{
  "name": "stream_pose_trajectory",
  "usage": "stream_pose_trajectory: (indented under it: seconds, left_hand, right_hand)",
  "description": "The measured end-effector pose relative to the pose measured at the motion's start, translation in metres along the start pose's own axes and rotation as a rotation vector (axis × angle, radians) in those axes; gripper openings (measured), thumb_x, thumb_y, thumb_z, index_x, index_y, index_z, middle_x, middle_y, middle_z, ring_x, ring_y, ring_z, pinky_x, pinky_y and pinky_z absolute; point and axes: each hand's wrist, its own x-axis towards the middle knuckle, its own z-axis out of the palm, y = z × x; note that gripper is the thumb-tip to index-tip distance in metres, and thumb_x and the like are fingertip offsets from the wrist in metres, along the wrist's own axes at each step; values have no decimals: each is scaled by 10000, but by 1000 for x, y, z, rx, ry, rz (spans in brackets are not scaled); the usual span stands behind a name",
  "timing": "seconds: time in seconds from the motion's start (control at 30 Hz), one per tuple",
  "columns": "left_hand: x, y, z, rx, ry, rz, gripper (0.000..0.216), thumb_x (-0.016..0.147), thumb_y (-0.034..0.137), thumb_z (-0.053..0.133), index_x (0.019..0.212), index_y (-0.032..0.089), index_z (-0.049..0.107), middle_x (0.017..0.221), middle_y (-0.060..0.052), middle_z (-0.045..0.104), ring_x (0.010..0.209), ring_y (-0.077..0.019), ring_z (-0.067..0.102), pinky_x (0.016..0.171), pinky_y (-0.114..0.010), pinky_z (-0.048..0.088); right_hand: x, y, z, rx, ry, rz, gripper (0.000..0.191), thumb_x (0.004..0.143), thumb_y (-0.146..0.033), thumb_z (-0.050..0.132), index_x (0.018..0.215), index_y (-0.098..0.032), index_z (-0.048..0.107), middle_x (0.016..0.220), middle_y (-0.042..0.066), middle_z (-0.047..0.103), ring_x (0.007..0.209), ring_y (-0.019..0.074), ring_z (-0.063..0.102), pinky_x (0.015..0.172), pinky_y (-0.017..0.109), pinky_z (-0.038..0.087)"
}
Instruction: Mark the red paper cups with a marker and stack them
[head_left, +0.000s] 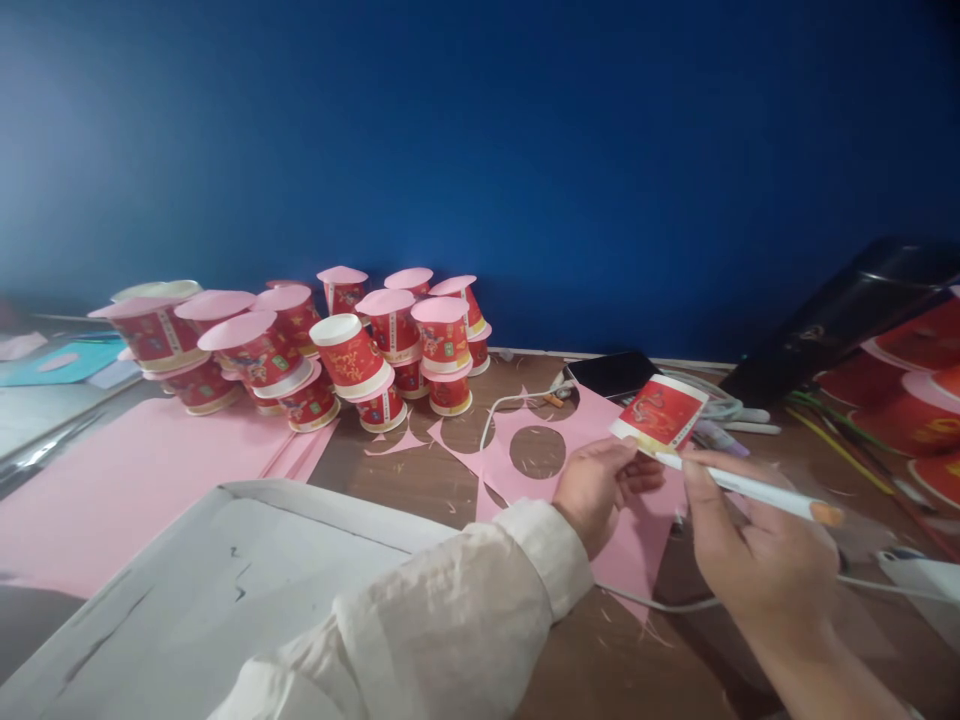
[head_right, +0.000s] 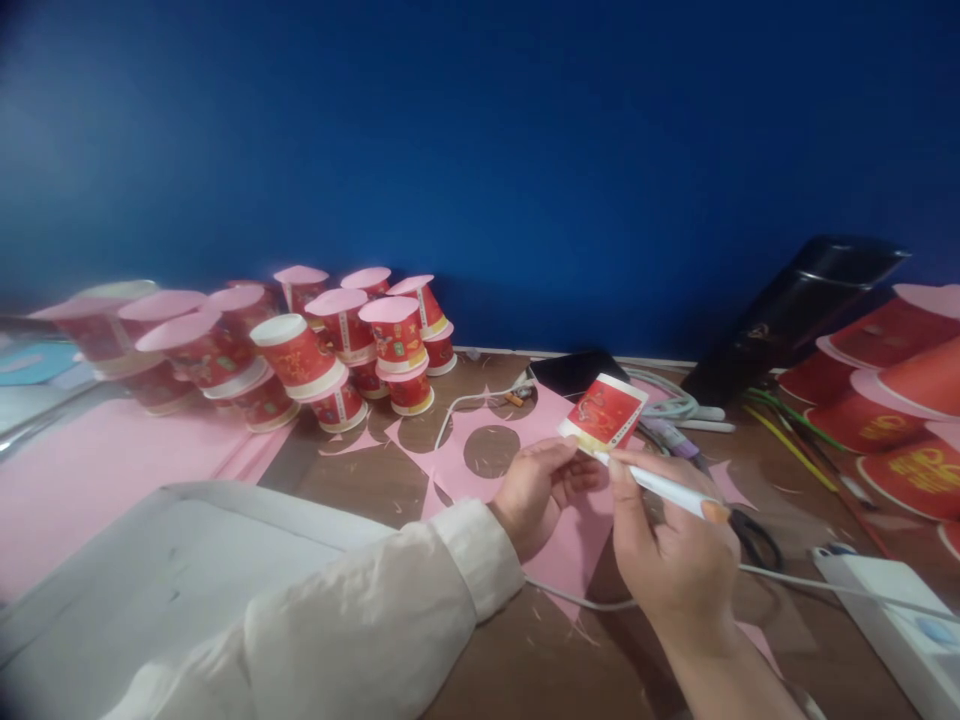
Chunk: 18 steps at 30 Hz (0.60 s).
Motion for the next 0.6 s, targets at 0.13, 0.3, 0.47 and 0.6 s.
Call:
stream_pose_trajectory:
  seconds: [0.13,0.3,0.47,0.6]
  left_hand:
    - [1,-2,-1,16,-11,7,302,681,353,839,796,99,723,721,-74,677,707,-178,631,798,-349,511]
    - [1,-2,-1,19,4,15,292,680,345,832,787,96,722,711,-70,667,691,-175,620,799,-353,506]
    - [1,0,-1,0,18,-50,225,736,307,793,798,107,709,722,-75,671,694,-167,628,776,-319,508]
    - [3,3,-1,-55,58,-104,191,798,304,734,809,119,689,724,-69,661,654,-160,628,693,-291,488]
  right_hand:
    - [-2,2,1,-2,38,32,154,1002,-296,589,1039,-189,694,952,81,723,879,223,690,809,335,531]
    - [-3,5,3,4,-12,1,151,1003,-303,588,1018,-198,695,943,73,723,880,226,690,814,341,533]
    - [4,0,-1,65,75,49,156,1007,-278,570,1036,-182,690,823,64,685,768,219,653,764,368,516]
    - [5,2,1,156,163,203,228,1012,-352,575,1052,-158,689,723,44,639,604,190,596,665,364,489]
